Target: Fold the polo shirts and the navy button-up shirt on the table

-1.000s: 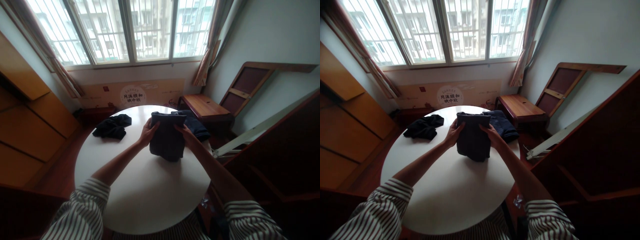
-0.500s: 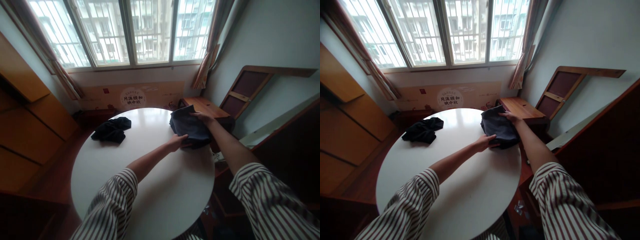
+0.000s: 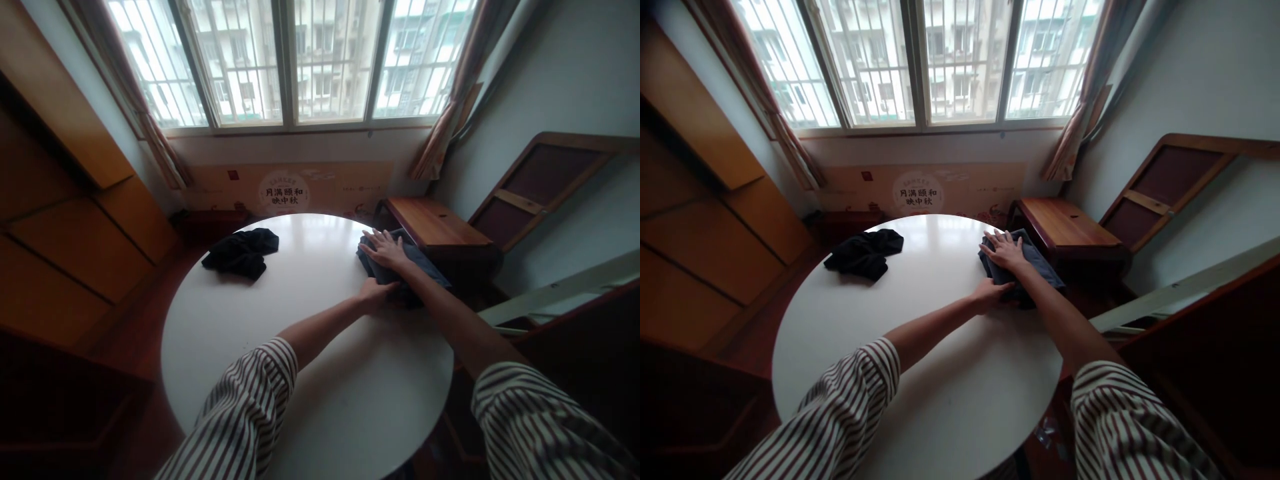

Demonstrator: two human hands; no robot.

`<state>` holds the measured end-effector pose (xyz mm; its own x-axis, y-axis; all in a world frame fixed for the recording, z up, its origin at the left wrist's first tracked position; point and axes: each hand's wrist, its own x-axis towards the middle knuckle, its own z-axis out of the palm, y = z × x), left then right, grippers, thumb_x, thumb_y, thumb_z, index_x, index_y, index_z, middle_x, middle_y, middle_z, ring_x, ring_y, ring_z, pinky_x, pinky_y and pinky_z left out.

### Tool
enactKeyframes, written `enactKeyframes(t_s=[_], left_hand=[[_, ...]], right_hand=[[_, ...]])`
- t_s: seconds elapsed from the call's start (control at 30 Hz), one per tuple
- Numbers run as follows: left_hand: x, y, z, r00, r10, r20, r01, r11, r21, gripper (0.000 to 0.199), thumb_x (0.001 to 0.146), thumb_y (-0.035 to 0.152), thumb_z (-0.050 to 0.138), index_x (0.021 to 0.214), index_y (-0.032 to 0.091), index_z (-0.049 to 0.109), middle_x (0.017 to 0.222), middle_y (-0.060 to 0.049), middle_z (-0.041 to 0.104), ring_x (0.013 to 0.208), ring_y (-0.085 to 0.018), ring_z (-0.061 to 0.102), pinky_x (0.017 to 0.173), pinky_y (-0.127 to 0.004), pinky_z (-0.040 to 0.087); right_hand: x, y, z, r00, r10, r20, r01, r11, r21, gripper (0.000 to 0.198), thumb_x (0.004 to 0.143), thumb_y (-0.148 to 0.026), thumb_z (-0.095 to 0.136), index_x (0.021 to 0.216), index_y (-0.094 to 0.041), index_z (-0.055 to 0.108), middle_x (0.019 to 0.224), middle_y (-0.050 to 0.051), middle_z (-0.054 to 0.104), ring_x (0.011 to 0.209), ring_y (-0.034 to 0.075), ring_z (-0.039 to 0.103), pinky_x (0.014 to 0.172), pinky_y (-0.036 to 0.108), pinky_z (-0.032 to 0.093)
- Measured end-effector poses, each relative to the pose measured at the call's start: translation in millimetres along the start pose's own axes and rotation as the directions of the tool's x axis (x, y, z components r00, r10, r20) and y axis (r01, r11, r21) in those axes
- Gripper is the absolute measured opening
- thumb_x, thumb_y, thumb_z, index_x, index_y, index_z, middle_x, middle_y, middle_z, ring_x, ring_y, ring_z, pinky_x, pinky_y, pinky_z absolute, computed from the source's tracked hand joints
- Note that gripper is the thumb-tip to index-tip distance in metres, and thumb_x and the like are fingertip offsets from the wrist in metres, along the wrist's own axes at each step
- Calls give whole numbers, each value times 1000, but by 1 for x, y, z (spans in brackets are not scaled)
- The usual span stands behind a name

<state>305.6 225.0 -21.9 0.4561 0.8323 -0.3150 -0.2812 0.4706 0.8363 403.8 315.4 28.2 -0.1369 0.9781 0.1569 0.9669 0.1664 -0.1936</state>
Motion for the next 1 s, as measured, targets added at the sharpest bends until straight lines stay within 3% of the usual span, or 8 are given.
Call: enactKeyframes(t_s=[0.17,0.23,0.3,0.4,0.53,0.67,0.83,1.0], left_hand=[[-4,-7,4,989,30,-145,11,963,270,61,67,49,86,105,4,68,85,-16,72,66,-23,71,55,-30,59],[-16,-7,-2,997,23,-80,14,904,428,57,69,55,82,96,6,71,80,-13,73,66,-22,70,56,-29,57],[-36,-2,-17,993,3,119,-72,811,581,49,71,55,79,88,10,73,75,-9,73,68,-20,69,60,-27,56],[-76,18,-57,946,101,308,-308,576,757,31,80,46,73,80,15,73,74,-4,72,71,-17,69,66,-25,54],[-110,49,-102,868,490,83,-205,200,958,21,86,38,66,87,18,71,81,-5,70,81,-21,69,73,-31,54],[-89,43,-82,812,583,20,-137,157,978,21,89,35,61,103,22,67,88,-7,68,96,-27,67,79,-37,53],[-46,11,-31,784,620,-38,-124,216,969,18,86,31,60,99,21,67,85,-12,68,93,-32,65,79,-43,52],[-77,30,-77,804,590,65,-245,231,942,22,88,39,60,87,19,69,73,-9,67,76,-25,65,67,-35,51]], right_hand=[[30,-8,3,984,148,99,-137,984,-114,55,98,-57,30,144,-35,48,154,5,42,141,39,32,108,77,6],[37,-13,-2,982,156,105,-143,982,-120,53,97,-55,35,142,-33,51,153,7,44,138,40,35,107,76,12],[35,-23,-6,990,126,59,-119,986,-115,53,96,-50,41,145,-31,48,153,10,43,137,39,37,107,74,18],[12,-46,-11,981,-15,-191,-1,997,-82,54,95,-40,47,146,-21,45,149,15,47,132,38,43,107,67,26],[-49,-84,-4,878,-296,-375,319,948,-3,38,96,-30,46,123,-10,62,122,18,66,108,29,62,98,43,45],[-102,-114,18,872,-398,-284,447,885,131,28,98,-31,45,99,-17,69,100,11,73,88,23,68,79,32,52],[-114,-119,43,854,-465,-233,515,815,264,22,96,-27,48,97,-19,68,103,10,72,91,24,69,83,36,54],[-105,-103,57,839,-476,-264,544,736,402,30,92,-33,57,116,-17,65,116,15,68,110,29,64,98,46,51]])
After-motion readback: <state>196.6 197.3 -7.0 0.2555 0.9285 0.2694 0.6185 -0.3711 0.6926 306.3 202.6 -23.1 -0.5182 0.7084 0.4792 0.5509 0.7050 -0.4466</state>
